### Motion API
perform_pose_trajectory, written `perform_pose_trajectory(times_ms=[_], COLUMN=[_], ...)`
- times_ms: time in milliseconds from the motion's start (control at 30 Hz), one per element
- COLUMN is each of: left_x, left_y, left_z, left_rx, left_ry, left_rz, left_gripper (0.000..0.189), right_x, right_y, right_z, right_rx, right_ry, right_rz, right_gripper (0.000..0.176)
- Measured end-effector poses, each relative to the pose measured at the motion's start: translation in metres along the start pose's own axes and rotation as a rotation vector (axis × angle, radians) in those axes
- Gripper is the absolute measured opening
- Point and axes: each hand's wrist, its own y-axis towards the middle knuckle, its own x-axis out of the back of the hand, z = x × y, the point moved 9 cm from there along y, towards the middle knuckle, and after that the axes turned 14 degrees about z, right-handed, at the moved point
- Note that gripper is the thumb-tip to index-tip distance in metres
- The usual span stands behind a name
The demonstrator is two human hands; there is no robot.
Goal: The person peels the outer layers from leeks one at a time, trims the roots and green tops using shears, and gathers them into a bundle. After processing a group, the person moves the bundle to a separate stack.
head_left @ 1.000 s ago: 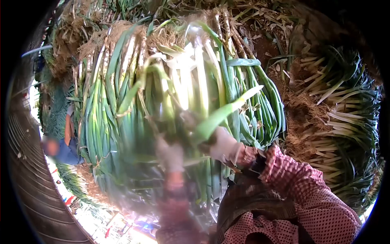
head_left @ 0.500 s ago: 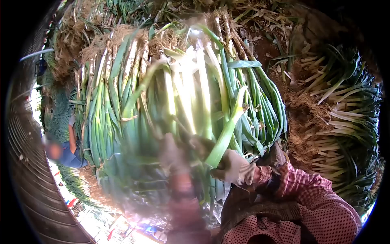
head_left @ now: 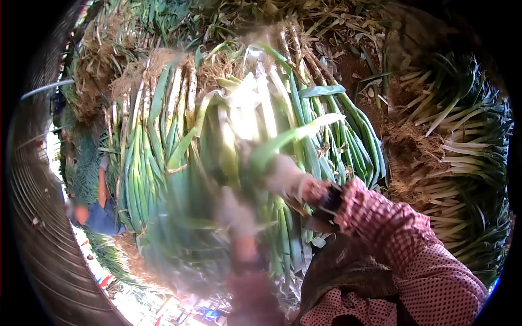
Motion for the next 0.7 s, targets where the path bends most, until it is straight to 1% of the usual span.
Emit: perform_pose_trajectory(times_ms=[33, 100, 167, 233, 267, 300, 333, 367, 400, 433, 533, 567, 600, 667, 700], left_x=[0.004, 0.006, 0.003, -0.014, -0.022, -0.029, -0.033, -0.041, -0.049, -0.04, -0.038, -0.036, -0.031, -0.024, -0.028], left_y=[0.0, 0.003, 0.003, 0.006, 0.006, 0.007, 0.008, 0.008, 0.007, 0.007, 0.007, 0.008, 0.008, 0.009, 0.008], left_z=[-0.003, 0.001, 0.015, 0.052, 0.067, 0.077, 0.088, 0.097, 0.099, 0.084, 0.083, 0.079, 0.077, 0.068, 0.069], left_rx=[0.019, -0.011, -0.046, 0.112, 0.191, 0.243, 0.266, 0.293, 0.32, 0.338, 0.335, 0.299, 0.297, 0.281, 0.285], left_ry=[-0.024, -0.173, -0.305, -0.685, -0.88, -1.029, -1.159, -1.289, -1.419, -1.38, -1.418, -1.44, -1.409, -1.361, -1.288], left_rz=[0.039, 0.059, 0.065, 0.147, 0.183, 0.253, 0.27, 0.291, 0.316, 0.398, 0.471, 0.532, 0.547, 0.568, 0.576], left_gripper=[0.022, 0.022, 0.024, 0.024, 0.024, 0.035, 0.042, 0.049, 0.056, 0.069, 0.068, 0.067, 0.067, 0.067, 0.067], right_x=[0.009, 0.022, 0.025, 0.034, 0.019, 0.003, -0.013, -0.019, -0.014, -0.006, 0.039, 0.053, 0.063, 0.06, 0.046], right_y=[0.021, 0.09, 0.12, 0.042, 0.031, 0.019, 0.007, -0.025, -0.037, -0.023, 0.02, 0.03, 0.035, 0.024, 0.01], right_z=[0.003, -0.014, -0.036, 0.007, -0.01, -0.028, -0.045, -0.025, -0.008, -0.008, 0.012, 0.014, 0.014, 0.004, -0.001], right_rx=[0.003, 0.216, 0.226, -0.02, 0.045, 0.109, 0.168, 0.157, 0.164, 0.066, -0.044, -0.06, 0.0, 0.036, 0.14], right_ry=[-0.016, -0.036, -0.048, 0.031, 0.071, 0.115, 0.163, 0.182, 0.104, -0.052, -0.03, -0.01, 0.016, -0.057, 0.08], right_rz=[-0.041, -0.072, -0.068, -0.088, -0.026, 0.039, 0.107, 0.164, 0.157, 0.112, -0.06, -0.131, -0.205, -0.25, -0.15], right_gripper=[0.058, 0.058, 0.059, 0.06, 0.065, 0.069, 0.074, 0.079, 0.084, 0.084, 0.083, 0.084, 0.087, 0.092, 0.095])
